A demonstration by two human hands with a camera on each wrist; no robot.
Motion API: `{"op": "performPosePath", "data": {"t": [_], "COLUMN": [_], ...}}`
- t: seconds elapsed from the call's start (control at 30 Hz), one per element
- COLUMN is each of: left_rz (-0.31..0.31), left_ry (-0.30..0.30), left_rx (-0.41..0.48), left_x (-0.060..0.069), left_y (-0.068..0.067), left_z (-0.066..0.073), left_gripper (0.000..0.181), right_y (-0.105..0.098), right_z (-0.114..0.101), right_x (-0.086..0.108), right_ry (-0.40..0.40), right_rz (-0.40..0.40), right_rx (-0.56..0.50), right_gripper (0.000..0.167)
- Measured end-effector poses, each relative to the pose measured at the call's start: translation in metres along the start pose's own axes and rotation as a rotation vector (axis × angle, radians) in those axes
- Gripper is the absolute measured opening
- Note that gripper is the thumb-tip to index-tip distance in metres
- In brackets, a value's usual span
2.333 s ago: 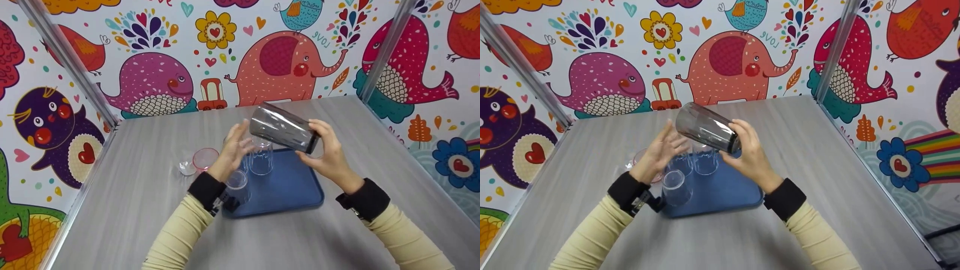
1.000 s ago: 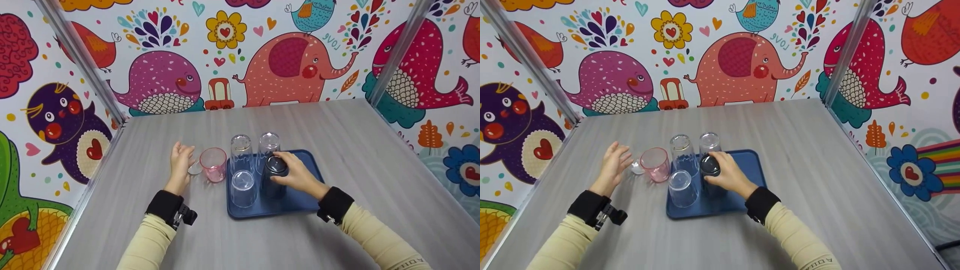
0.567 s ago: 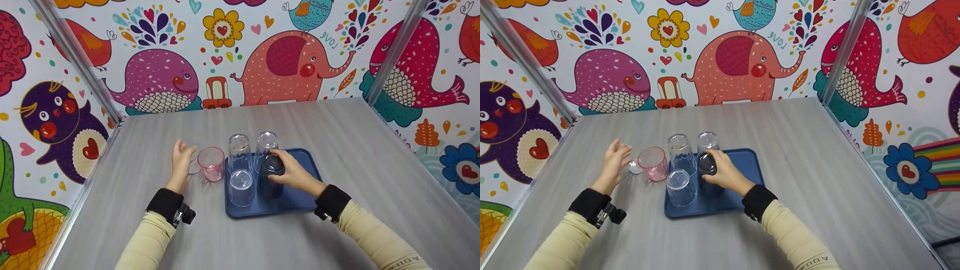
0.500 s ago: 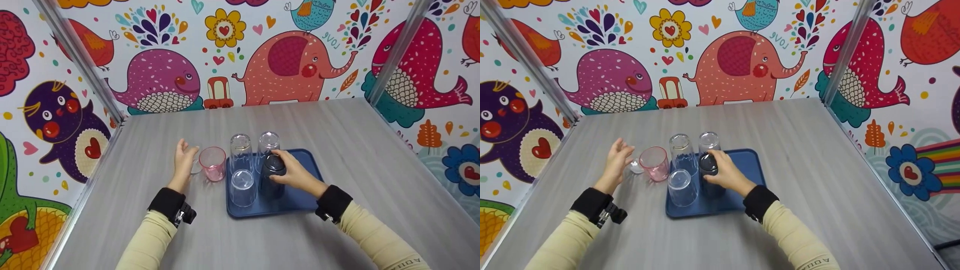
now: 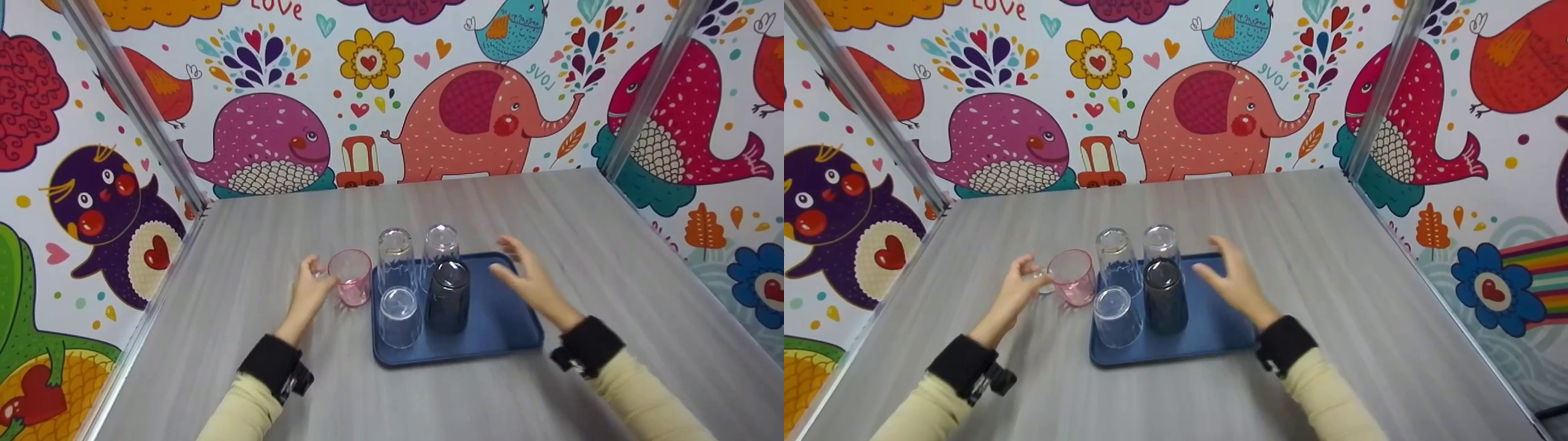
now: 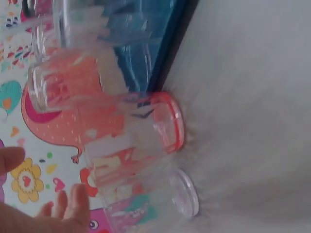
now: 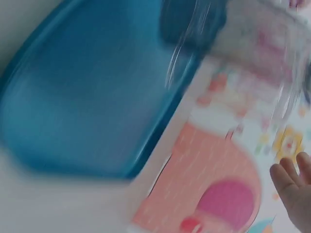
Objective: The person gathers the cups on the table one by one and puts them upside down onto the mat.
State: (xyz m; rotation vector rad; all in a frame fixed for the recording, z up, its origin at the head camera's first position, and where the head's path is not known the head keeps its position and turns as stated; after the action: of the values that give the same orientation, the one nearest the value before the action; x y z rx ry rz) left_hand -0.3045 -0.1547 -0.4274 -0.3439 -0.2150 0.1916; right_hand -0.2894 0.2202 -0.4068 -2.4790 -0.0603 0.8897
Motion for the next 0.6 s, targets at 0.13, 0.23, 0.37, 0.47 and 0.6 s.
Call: {"op": "performPosePath", "data": {"t": [0.13,0.23,0.37,0.47,0.6], "left_rz": [-0.031,-0.025,0.052,0.138,0.256], "left_ry": [-0.027,-0.057,-0.067,-0.049,-0.035], "left_rx": [-0.053,-0.038,-0.013,-0.021,-0.044], "left_x": [0.005,0.003,-0.001,-0.002,-0.004], "left_y": [0.011,0.02,0.029,0.036,0.046], "left_z": [-0.022,-0.035,-0.043,-0.044,-0.042], "left_gripper": [0.067,0.077,0.09,0.097,0.103], "right_y": [-0.049,-0.079,-0.108,-0.122,-0.134], "right_z": [0.04,0.07,0.099,0.11,0.116], "right_x": [0.013,0.025,0.046,0.061,0.074], "right_ry": [0.122,0.233,0.357,0.414,0.435], "right_rz": [0.034,-0.012,-0.06,-0.049,0.02], "right_rx": [0.075,0.13,0.187,0.208,0.207], "right_gripper": [0.053,0.061,0.073,0.075,0.073]}}
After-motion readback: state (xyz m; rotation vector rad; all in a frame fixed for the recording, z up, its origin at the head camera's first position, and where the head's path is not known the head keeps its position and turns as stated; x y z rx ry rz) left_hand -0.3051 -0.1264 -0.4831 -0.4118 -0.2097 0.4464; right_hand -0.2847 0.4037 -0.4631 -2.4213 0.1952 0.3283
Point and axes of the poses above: each hand's wrist, its own x-axis away from the middle knuckle, its own y-axis out of the palm, z = x × y, the point moved 6 cm from there along -x, towards the middle knuckle, and after that the axes turned 10 degrees about -y, right-handed, at the moved point
